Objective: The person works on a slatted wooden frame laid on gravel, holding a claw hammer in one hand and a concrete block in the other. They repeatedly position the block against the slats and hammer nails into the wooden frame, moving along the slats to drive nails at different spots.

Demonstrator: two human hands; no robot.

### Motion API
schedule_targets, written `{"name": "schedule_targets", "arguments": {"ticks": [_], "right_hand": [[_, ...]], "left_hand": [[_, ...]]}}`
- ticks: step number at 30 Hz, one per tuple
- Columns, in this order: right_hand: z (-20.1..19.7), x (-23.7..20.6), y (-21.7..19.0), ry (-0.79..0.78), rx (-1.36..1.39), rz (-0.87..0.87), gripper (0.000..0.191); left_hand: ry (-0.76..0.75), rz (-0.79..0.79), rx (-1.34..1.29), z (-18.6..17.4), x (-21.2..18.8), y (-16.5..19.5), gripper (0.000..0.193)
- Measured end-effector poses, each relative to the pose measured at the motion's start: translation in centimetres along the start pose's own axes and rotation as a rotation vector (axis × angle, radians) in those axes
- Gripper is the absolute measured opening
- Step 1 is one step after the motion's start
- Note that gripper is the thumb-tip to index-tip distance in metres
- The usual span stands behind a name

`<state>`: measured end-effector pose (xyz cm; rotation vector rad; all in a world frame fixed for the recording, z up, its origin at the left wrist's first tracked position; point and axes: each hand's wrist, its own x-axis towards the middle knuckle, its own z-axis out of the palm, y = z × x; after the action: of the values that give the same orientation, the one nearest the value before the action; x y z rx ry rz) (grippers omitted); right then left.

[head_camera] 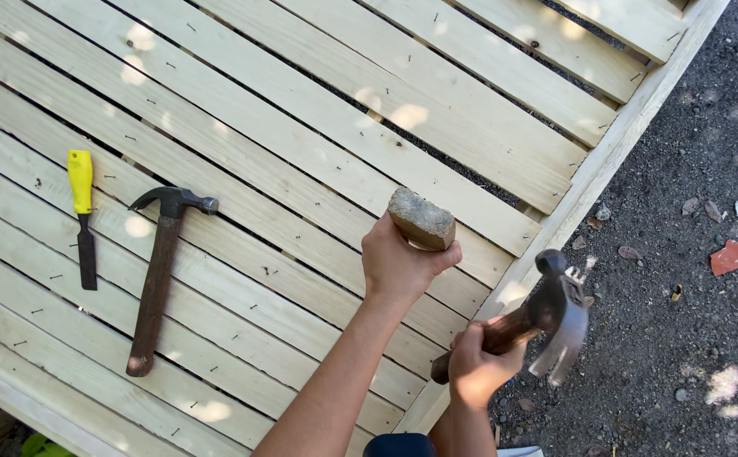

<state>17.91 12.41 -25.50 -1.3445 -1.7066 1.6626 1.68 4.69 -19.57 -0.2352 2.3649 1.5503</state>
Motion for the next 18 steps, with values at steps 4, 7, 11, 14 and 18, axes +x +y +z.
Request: {"name": "schedule_targets", "arguments": {"ticks": [4, 7, 11, 14, 18], "right_hand": [[2.3, 1.0, 1.7, 0.001, -0.086, 0.442, 0.011], [1.8, 1.6, 1.0, -0.04, 0.023, 0.47, 0.008], [-1.8, 1.7, -1.6, 0.01, 0.058, 0.14, 0.015], [-2.3, 1.8, -1.7, 0.036, 0.117, -0.013, 0.017], [1.7, 2.4, 1.5, 0.003, -0.109, 0.454, 0.014]], "left_hand": [[0.021, 0.054, -0.008, 0.4, -0.5, -1.0, 0.053], [0.033, 0.139, -0.153, 0.4, -1.0, -0.9, 0.051], [-0.01, 0.106, -0.411, 0.4, -0.8, -0.6, 0.056], [0.077, 0.274, -0.095, 0.5, -0.2, -0.9, 0.049], [0.053, 0.231, -0.116, 1.2, 0.0, -1.2, 0.053]]}}
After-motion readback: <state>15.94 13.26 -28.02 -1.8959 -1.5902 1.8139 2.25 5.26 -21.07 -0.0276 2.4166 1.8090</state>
